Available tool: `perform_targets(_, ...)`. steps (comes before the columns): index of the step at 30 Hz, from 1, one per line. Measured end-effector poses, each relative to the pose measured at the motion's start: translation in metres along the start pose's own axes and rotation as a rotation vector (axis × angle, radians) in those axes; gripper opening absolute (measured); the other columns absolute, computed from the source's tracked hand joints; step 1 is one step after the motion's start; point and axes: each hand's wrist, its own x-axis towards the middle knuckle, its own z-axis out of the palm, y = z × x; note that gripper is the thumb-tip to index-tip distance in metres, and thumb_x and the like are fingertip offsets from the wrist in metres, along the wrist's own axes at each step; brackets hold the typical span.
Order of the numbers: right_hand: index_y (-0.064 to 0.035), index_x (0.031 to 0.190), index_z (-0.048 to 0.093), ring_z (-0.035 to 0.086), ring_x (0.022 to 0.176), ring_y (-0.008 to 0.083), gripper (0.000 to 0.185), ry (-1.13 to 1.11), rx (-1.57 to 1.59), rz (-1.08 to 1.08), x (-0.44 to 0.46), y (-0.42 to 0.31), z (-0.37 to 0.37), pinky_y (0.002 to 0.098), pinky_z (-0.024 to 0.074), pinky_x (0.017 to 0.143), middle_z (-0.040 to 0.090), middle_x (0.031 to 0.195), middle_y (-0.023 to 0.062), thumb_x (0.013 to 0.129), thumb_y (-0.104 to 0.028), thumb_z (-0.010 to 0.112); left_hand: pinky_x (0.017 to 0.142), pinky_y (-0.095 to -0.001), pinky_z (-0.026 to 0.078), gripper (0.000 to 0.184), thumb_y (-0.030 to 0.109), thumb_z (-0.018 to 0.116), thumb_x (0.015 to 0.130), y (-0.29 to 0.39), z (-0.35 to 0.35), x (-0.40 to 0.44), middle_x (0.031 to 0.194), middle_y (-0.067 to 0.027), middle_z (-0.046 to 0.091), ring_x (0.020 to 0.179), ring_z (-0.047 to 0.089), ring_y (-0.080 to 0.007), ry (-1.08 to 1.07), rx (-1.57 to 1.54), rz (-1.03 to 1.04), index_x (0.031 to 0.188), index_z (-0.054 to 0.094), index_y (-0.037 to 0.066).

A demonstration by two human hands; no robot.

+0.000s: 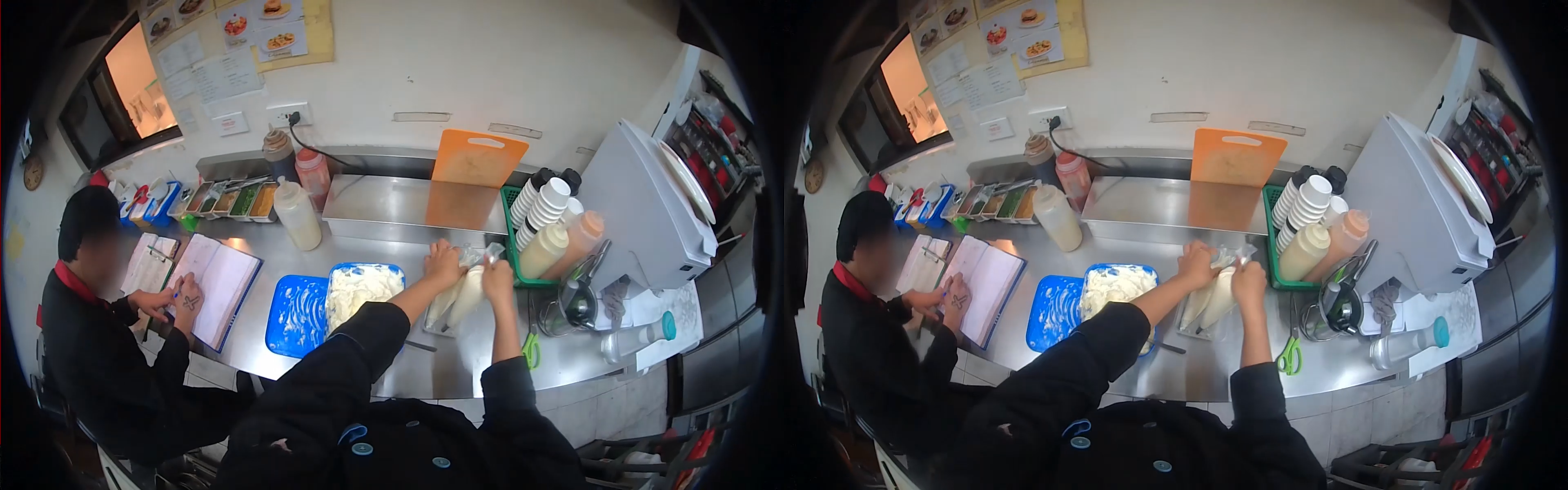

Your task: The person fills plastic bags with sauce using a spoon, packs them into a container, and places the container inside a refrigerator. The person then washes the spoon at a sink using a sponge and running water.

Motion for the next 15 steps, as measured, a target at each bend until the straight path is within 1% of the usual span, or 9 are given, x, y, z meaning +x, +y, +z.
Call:
perform_targets(2, 0.0058, 0.077, 0.062, 0.059, 0.083, 0.0464, 0.033, -0.029, -0.021, -0.004, -0.004, -0.008, -0.001, 0.0508, 0.0464, 0.074, 0.061, 0.084, 0.0295, 0.086, -0.025, 0.055, 0.088, -0.0518, 0.039, 0.032, 0.024, 0.07, 0.073, 0.003, 0.001, 0.004, 0.112, -0.0129, 0.047, 0.105, 0.046, -0.0339, -0.144, -0.139, -0.174, 0.1, 0.062, 0.008)
perform_targets(4, 0.0061, 0.08, 0.063, 0.06, 0.082, 0.0455, 0.031, -0.11, -0.135, -0.049, -0.005, -0.005, 0.009, 0.0502, 0.0473, 0.074, 0.062, 0.085, 0.0281, 0.085, -0.023, 0.055, 0.088, -0.0492, 0.04, 0.031, 0.024, 0.07, 0.073, -0.013, 0.01, 0.009, 0.112, -0.0131, 0.047, 0.103, 0.047, -0.034, -0.104, -0.236, -0.174, 0.099, 0.061, 0.008)
perform_targets(6, 0.0059, 0.081, 0.063, 0.06, 0.084, 0.0447, 0.03, -0.148, -0.134, -0.011, -0.003, -0.007, 0.017, 0.0498, 0.0476, 0.075, 0.062, 0.089, 0.0277, 0.085, -0.022, 0.054, 0.089, -0.0467, 0.041, 0.031, 0.023, 0.069, 0.073, -0.031, 0.016, 0.011, 0.111, -0.0133, 0.047, 0.102, 0.048, -0.0341, -0.066, -0.333, -0.179, 0.099, 0.061, 0.008)
perform_targets(8, 0.0062, 0.087, 0.063, 0.058, 0.095, 0.0444, 0.031, -0.183, -0.106, 0.023, 0.0, -0.007, 0.032, 0.0489, 0.046, 0.082, 0.059, 0.097, 0.0309, 0.086, -0.023, 0.053, 0.095, -0.0387, 0.038, 0.039, 0.029, 0.072, 0.073, -0.046, 0.018, 0.012, 0.116, -0.0155, 0.048, 0.113, 0.044, -0.032, -0.171, -0.514, -0.054, 0.104, 0.06, 0.009)
perform_targets(9, 0.0062, 0.087, 0.063, 0.058, 0.095, 0.0444, 0.031, -0.187, -0.106, 0.023, 0.001, -0.004, 0.036, 0.0489, 0.046, 0.082, 0.059, 0.097, 0.0309, 0.086, -0.023, 0.053, 0.095, -0.0387, 0.038, 0.039, 0.029, 0.072, 0.073, -0.047, 0.015, 0.009, 0.116, -0.0155, 0.048, 0.113, 0.044, -0.032, -0.17, -0.513, -0.058, 0.104, 0.06, 0.009)
perform_targets(11, 0.0074, 0.098, 0.061, 0.051, 0.108, 0.045, 0.038, -0.2, -0.062, 0.087, 0.003, -0.005, 0.043, 0.0474, 0.0412, 0.092, 0.054, 0.111, 0.0322, 0.085, -0.028, 0.056, 0.097, -0.0372, 0.037, 0.042, 0.028, 0.071, 0.074, -0.042, -0.002, -0.001, 0.116, -0.0167, 0.049, 0.116, 0.044, -0.0304, -0.211, -0.314, -0.037, 0.11, 0.058, 0.009)
perform_targets(12, 0.0074, 0.098, 0.061, 0.051, 0.108, 0.045, 0.038, -0.211, -0.059, 0.079, 0.006, 0.0, 0.042, 0.0474, 0.0412, 0.092, 0.054, 0.111, 0.0322, 0.085, -0.028, 0.056, 0.097, -0.0372, 0.037, 0.042, 0.028, 0.071, 0.074, -0.041, -0.017, -0.007, 0.116, -0.0167, 0.049, 0.116, 0.044, -0.0304, -0.206, -0.309, -0.048, 0.11, 0.058, 0.009)
perform_targets(14, 0.012, 0.108, 0.054, 0.057, 0.097, 0.045, 0.058, -0.131, -0.108, -0.117, 0.01, 0.023, 0.035, 0.0472, 0.0446, 0.085, 0.059, 0.1, 0.0314, 0.085, -0.041, 0.056, 0.099, -0.037, 0.035, 0.043, 0.025, 0.069, 0.077, -0.045, -0.059, -0.029, 0.118, -0.0156, 0.049, 0.117, 0.043, -0.0304, -0.068, -0.377, 0.048, 0.115, 0.057, 0.01)
perform_targets(15, 0.0115, 0.108, 0.055, 0.052, 0.104, 0.0454, 0.056, 0.01, -0.106, -0.196, 0.005, 0.031, 0.032, 0.0455, 0.0405, 0.092, 0.055, 0.11, 0.0305, 0.083, -0.038, 0.06, 0.099, -0.0365, 0.036, 0.041, 0.024, 0.069, 0.078, -0.054, -0.086, -0.043, 0.12, -0.0146, 0.048, 0.117, 0.044, -0.029, -0.021, -0.376, 0.113, 0.115, 0.057, 0.01)
